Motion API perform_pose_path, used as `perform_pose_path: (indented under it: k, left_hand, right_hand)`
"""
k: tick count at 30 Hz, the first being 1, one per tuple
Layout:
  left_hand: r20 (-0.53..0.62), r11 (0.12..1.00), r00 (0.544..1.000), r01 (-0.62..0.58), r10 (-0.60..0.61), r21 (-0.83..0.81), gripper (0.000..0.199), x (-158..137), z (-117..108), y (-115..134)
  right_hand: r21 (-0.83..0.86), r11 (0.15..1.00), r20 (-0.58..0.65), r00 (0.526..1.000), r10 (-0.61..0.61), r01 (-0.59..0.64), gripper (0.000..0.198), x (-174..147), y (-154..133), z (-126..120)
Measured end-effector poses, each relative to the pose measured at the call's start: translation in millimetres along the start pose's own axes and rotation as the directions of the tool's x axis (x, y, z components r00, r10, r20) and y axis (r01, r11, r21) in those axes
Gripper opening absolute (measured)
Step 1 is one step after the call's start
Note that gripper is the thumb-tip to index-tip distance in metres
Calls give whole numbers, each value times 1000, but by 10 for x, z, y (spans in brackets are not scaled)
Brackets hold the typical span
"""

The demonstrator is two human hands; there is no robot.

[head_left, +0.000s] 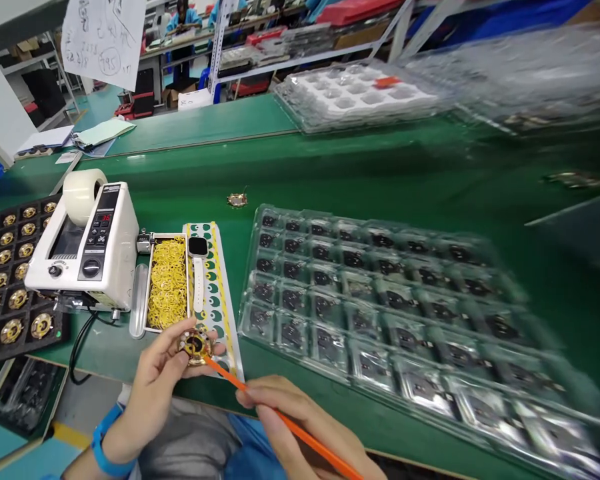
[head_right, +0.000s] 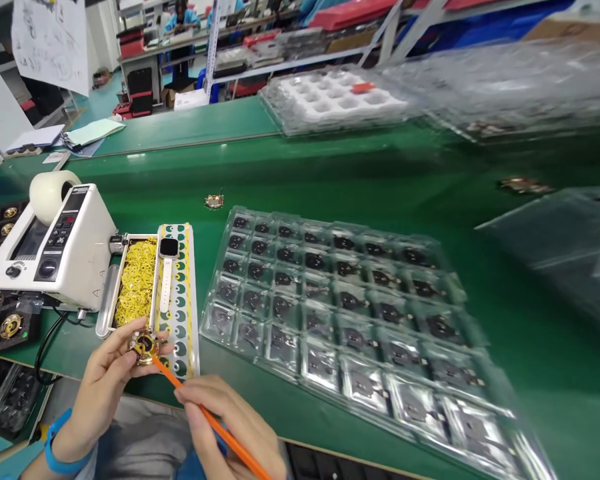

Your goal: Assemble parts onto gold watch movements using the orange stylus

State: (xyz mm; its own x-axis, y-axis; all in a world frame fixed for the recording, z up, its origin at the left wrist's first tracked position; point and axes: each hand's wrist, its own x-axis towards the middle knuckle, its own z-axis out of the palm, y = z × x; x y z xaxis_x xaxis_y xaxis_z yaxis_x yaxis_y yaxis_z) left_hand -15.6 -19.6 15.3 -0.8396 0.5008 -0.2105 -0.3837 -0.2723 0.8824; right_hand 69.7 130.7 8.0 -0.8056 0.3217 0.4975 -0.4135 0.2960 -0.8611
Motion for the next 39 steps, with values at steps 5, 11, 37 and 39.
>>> perform_pose_path:
  k: [5, 11, 37, 39]
  left_hand:
    - [66, 998, 998, 16, -20, 60, 30, -41, -11, 0]
    - [72, 997, 996, 44, -49, 68, 33, -49, -28, 47]
    - [-154, 982, 987, -20, 49, 185, 38, -49, 156, -178]
    - [-190, 970, 980, -15, 63, 242, 38, -47, 130, -198]
  right_hand:
    - [55, 998, 37, 999, 14, -16, 20, 4, 65, 35]
    - [112, 994, 130, 991, -17, 2, 20, 66, 110, -34]
    - [-343, 865, 87, 929, -359, 366, 30, -47, 188, 262]
    - [-416, 791, 191, 894, -406, 448, 27, -53, 195, 263]
